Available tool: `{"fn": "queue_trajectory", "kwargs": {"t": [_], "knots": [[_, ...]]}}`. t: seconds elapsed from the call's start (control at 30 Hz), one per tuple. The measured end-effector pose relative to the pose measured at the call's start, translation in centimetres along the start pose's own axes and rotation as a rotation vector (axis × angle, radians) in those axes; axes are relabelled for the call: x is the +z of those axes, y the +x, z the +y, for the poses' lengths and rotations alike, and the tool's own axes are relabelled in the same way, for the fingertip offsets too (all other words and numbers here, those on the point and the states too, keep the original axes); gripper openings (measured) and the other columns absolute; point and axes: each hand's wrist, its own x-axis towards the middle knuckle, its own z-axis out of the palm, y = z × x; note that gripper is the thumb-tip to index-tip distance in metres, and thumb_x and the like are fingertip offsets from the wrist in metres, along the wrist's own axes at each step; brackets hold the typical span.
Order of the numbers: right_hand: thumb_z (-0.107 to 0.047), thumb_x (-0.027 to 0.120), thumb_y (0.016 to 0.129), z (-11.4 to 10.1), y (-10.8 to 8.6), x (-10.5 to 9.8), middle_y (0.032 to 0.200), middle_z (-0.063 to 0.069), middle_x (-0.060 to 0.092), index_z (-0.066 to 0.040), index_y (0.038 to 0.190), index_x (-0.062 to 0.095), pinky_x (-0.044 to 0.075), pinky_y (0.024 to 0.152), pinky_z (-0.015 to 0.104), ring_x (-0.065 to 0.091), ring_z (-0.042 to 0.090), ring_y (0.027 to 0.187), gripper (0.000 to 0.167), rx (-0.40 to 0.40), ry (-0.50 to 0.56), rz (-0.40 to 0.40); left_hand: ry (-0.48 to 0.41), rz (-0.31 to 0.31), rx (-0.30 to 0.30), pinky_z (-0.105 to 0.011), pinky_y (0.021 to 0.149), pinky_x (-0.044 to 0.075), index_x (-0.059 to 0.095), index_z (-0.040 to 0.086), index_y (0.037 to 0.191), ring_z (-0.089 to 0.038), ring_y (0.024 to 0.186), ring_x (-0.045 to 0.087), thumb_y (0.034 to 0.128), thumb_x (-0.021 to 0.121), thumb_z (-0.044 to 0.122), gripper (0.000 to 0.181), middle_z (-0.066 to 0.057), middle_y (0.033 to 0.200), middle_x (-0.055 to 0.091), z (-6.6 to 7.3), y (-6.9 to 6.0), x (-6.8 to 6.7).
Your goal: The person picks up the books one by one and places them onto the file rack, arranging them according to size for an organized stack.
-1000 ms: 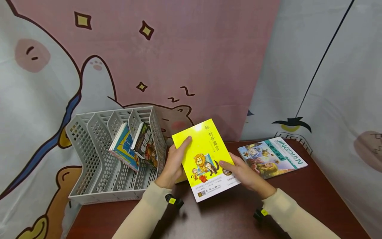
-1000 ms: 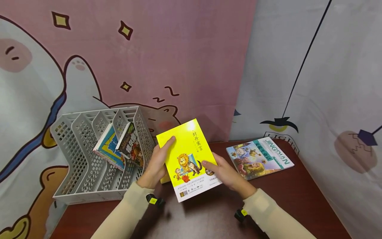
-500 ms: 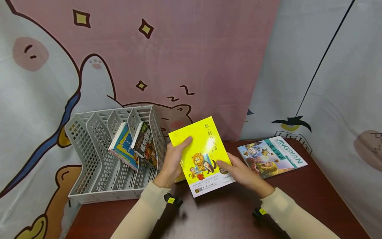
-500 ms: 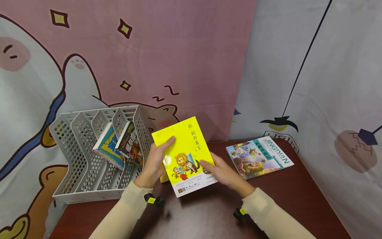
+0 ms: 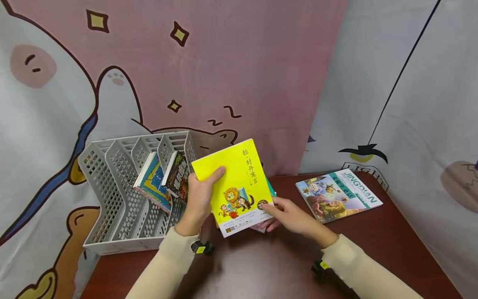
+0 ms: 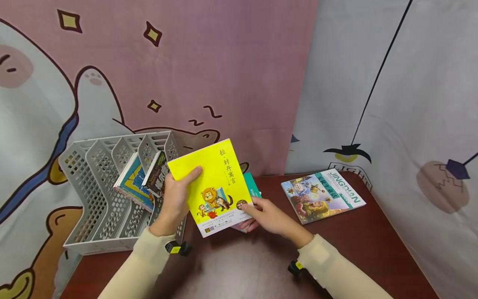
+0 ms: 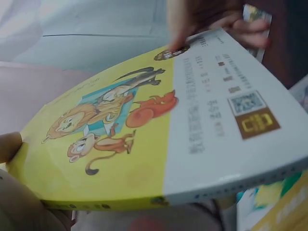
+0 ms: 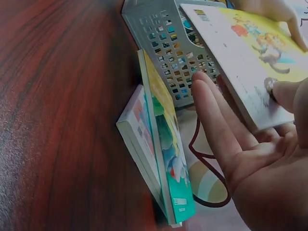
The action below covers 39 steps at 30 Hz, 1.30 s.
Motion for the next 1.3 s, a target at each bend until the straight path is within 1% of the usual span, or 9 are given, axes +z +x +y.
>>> {"fn": "queue_trajectory", "kwargs": {"t": [0.07, 0.17, 0.3, 0.4, 0.53, 0.8, 0.9, 1.07, 1.3], "knots": [[-0.034, 0.056, 0.118, 0.2, 0.2, 0.3, 0.128, 0.032, 0.075, 0.0, 0.148, 0.059, 0.066, 0.086, 0.066, 0.081, 0.048, 0.101, 0.046, 0.02, 0.0, -0.008, 0.031, 0.016, 0.036, -0.04, 0.075, 0.07, 0.072, 0.005, 0.119, -0.024, 0.085, 0.084, 0.0994, 0.085, 0.028, 0.033, -0.006, 0.098, 0.083, 0.7, -0.1, -0.9], [-0.033, 0.059, 0.117, 0.3, 0.5, 1.1, 0.128, 0.034, 0.075, 0.005, 0.149, 0.055, 0.069, 0.082, 0.057, 0.081, 0.049, 0.098, 0.049, 0.061, 0.01, -0.008, 0.088, 0.052, 0.081, -0.041, 0.074, 0.07, 0.072, 0.004, 0.115, -0.024, 0.083, 0.085, 0.099, 0.086, 0.026, 0.031, -0.004, 0.096, 0.084, 1.8, -0.6, -2.1], [-0.027, 0.059, 0.116, 0.3, 1.3, 2.6, 0.129, 0.03, 0.076, 0.008, 0.158, 0.044, 0.07, 0.079, 0.048, 0.083, 0.041, 0.094, 0.056, 0.101, 0.031, -0.022, 0.182, 0.106, 0.137, -0.038, 0.07, 0.07, 0.074, 0.003, 0.111, -0.023, 0.079, 0.084, 0.0986, 0.087, 0.026, 0.029, -0.003, 0.091, 0.084, 2.9, -1.4, -3.7], [-0.025, 0.059, 0.116, 0.2, 2.0, 3.8, 0.13, 0.028, 0.077, 0.009, 0.163, 0.038, 0.071, 0.079, 0.047, 0.083, 0.034, 0.09, 0.062, 0.119, 0.039, -0.032, 0.214, 0.139, 0.174, -0.036, 0.067, 0.069, 0.075, 0.003, 0.109, -0.021, 0.076, 0.083, 0.0989, 0.086, 0.022, 0.024, -0.004, 0.089, 0.083, 3.4, -1.9, -4.7], [-0.025, 0.061, 0.115, 0.1, 3.2, 5.6, 0.127, 0.024, 0.079, 0.008, 0.164, 0.039, 0.07, 0.078, 0.048, 0.083, 0.03, 0.087, 0.063, 0.13, 0.044, -0.03, 0.176, 0.182, 0.201, -0.035, 0.067, 0.069, 0.075, 0.002, 0.111, -0.019, 0.077, 0.083, 0.099, 0.085, 0.014, 0.02, -0.005, 0.091, 0.082, 3.8, -2.6, -6.3], [-0.02, 0.058, 0.115, -0.1, 5.6, 8.7, 0.12, 0.025, 0.079, 0.008, 0.144, 0.061, 0.07, 0.076, 0.051, 0.083, 0.03, 0.083, 0.041, 0.056, 0.072, -0.031, 0.142, 0.274, 0.246, -0.032, 0.066, 0.068, 0.075, -0.001, 0.116, -0.018, 0.077, 0.081, 0.0974, 0.084, 0.005, 0.022, -0.007, 0.094, 0.081, 5.0, -3.6, -9.5], [-0.016, 0.058, 0.115, -0.3, 6.6, 9.8, 0.12, 0.031, 0.078, 0.009, 0.137, 0.066, 0.07, 0.076, 0.053, 0.083, 0.037, 0.085, 0.035, 0.022, 0.071, -0.03, 0.157, 0.302, 0.251, -0.03, 0.065, 0.067, 0.076, -0.002, 0.117, -0.018, 0.076, 0.081, 0.0973, 0.083, 0.005, 0.022, -0.007, 0.094, 0.082, 5.4, -4.0, -10.8], [-0.014, 0.06, 0.113, -0.5, 8.0, 11.8, 0.12, 0.032, 0.077, 0.005, 0.13, 0.07, 0.067, 0.082, 0.063, 0.082, 0.048, 0.09, 0.027, 0.017, 0.067, -0.012, 0.16, 0.357, 0.245, -0.028, 0.063, 0.067, 0.076, -0.002, 0.119, -0.017, 0.076, 0.082, 0.0966, 0.084, 0.003, 0.024, -0.007, 0.095, 0.082, 5.8, -4.6, -12.9], [-0.01, 0.064, 0.11, -0.6, 9.3, 14.3, 0.121, 0.034, 0.076, 0.008, 0.136, 0.065, 0.068, 0.081, 0.058, 0.08, 0.055, 0.094, 0.032, 0.012, 0.051, 0.016, 0.128, 0.438, 0.212, -0.028, 0.066, 0.067, 0.073, -0.002, 0.124, -0.02, 0.081, 0.081, 0.0951, 0.086, 0.005, 0.032, -0.01, 0.1, 0.082, 6.2, -5.2, -15.5]]}}
